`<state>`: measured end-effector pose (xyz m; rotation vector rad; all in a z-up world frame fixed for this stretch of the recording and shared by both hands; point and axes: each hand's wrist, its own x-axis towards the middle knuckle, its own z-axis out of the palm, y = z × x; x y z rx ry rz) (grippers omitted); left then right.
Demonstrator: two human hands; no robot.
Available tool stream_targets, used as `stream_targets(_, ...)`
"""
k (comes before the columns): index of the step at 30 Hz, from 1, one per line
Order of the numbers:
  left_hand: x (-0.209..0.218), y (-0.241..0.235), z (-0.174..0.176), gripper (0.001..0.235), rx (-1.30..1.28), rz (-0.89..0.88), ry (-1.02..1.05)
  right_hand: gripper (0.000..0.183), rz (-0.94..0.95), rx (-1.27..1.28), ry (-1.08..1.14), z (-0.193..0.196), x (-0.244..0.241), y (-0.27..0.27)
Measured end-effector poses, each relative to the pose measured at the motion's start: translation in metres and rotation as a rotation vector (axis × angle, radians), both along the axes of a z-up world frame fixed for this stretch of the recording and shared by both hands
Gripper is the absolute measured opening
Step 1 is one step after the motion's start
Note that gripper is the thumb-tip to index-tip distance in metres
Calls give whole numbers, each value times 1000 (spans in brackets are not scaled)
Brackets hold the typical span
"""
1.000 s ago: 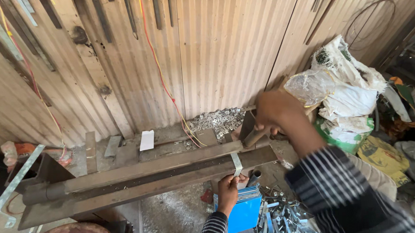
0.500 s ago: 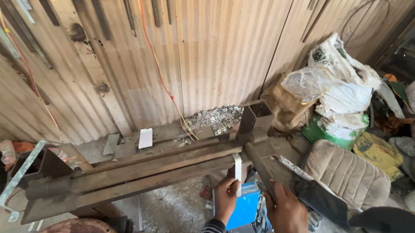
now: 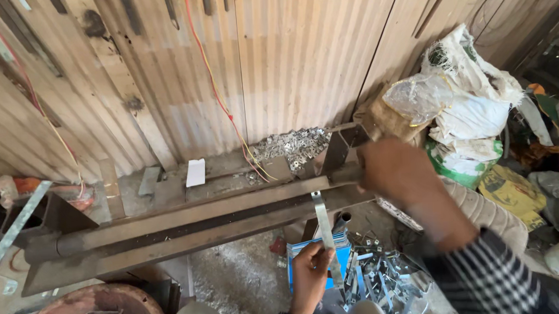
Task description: The person places small metal strips into a bending tool and presses down on the handle to bend them into brackets, placing the finished brackets into a bowl.
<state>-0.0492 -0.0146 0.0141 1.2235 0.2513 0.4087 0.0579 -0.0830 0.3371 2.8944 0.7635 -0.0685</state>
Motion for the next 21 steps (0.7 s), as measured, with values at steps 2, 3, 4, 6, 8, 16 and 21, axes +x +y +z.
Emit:
stream_targets(2,-8,2,5,14,-25,18,-38,37,-8,-82,44,24,10,22)
stream_targets(3,-12,4,7,15,-90,4,-20,34,5,-83,50,32,13,31)
stream_targets(4,-17,-1,8,16,-163,-23,1,32,5,-91,60,38,16,33)
stream_targets(6,-25,-15,8,17,-235,-79,98,28,-4,-95,113,46,21,37)
stream_targets(8,-36,-31,4,18,-227,-139,249,25,-20,-80,200,51,25,40)
stream_targets(16,26,-159,-64,34,-347,-284,203,20,-63,-46,162,51,28,43)
stream_targets(21,79,-162,-142,58,154,230,362,28,-85,-111,132,46,27,46)
